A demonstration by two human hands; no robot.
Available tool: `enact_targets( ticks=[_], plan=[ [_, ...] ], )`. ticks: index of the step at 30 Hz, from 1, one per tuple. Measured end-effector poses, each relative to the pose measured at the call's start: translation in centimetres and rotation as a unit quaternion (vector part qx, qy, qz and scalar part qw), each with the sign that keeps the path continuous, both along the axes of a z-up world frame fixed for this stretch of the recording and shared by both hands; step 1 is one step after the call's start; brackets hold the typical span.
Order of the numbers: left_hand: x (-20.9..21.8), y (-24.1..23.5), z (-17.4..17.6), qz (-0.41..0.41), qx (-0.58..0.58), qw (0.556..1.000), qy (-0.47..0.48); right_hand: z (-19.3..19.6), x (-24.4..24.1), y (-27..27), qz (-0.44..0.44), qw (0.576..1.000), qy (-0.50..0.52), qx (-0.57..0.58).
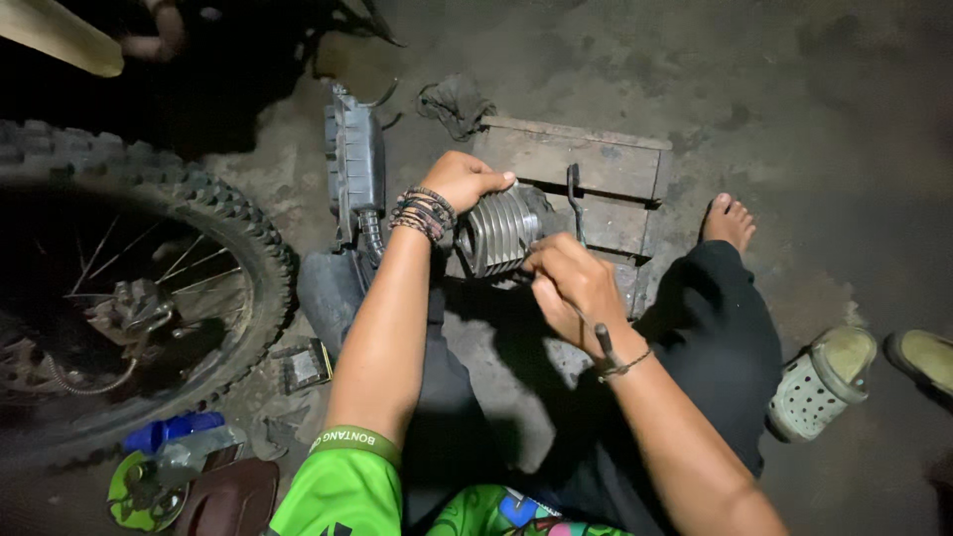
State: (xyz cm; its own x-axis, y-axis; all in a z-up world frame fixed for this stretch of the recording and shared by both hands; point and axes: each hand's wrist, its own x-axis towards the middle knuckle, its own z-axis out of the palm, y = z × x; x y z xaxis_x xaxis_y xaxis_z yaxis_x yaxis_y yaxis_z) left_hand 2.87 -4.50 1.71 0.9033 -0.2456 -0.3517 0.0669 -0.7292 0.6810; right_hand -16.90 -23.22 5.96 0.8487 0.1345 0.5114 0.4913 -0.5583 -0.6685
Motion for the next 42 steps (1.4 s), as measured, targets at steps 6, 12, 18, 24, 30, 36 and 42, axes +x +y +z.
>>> enact_targets(
  ticks=[6, 12, 18, 24, 30, 36, 42],
  plan=[
    [-1.5, -0.6, 3.2, -0.001, 0.014, 1.0, 0.01, -1.5, 0.3, -0.3, 0.002, 1.0, 0.008, -0.021],
    [-1.2, -0.8, 2.6, -0.001, 0.008, 1.0, 0.004, -1.1, 0.2, -0.3, 0.0, 1.0, -0.006, -0.02],
    [-2.2, -0.7, 3.4, 0.003, 0.001, 1.0, 0.0, -1.5, -0.2, -0.4, 0.03, 0.998, 0.014, 0.046],
    [-2.2, 0.5, 2.0, 0.013, -0.062, 0.998, -0.011, -4.1, -0.8, 0.9, 0.011, 0.999, -0.046, 0.003],
    [-4.7, -0.1, 3.6, 0.075, -0.087, 0.993, 0.025, -1.3, -2.5, 1.2, -0.04, 0.995, -0.091, 0.0],
    [-3.1, -1.4, 0.7, 0.073, -0.106, 0.992, 0.008, -0.5, -4.5, 0.8, -0.046, 0.996, -0.076, 0.025],
    [-1.4, -0.8, -6.0, 0.217, -0.099, 0.966, -0.097, -0.7, -4.1, 1.5, -0.043, 0.993, -0.105, 0.033]
  ],
)
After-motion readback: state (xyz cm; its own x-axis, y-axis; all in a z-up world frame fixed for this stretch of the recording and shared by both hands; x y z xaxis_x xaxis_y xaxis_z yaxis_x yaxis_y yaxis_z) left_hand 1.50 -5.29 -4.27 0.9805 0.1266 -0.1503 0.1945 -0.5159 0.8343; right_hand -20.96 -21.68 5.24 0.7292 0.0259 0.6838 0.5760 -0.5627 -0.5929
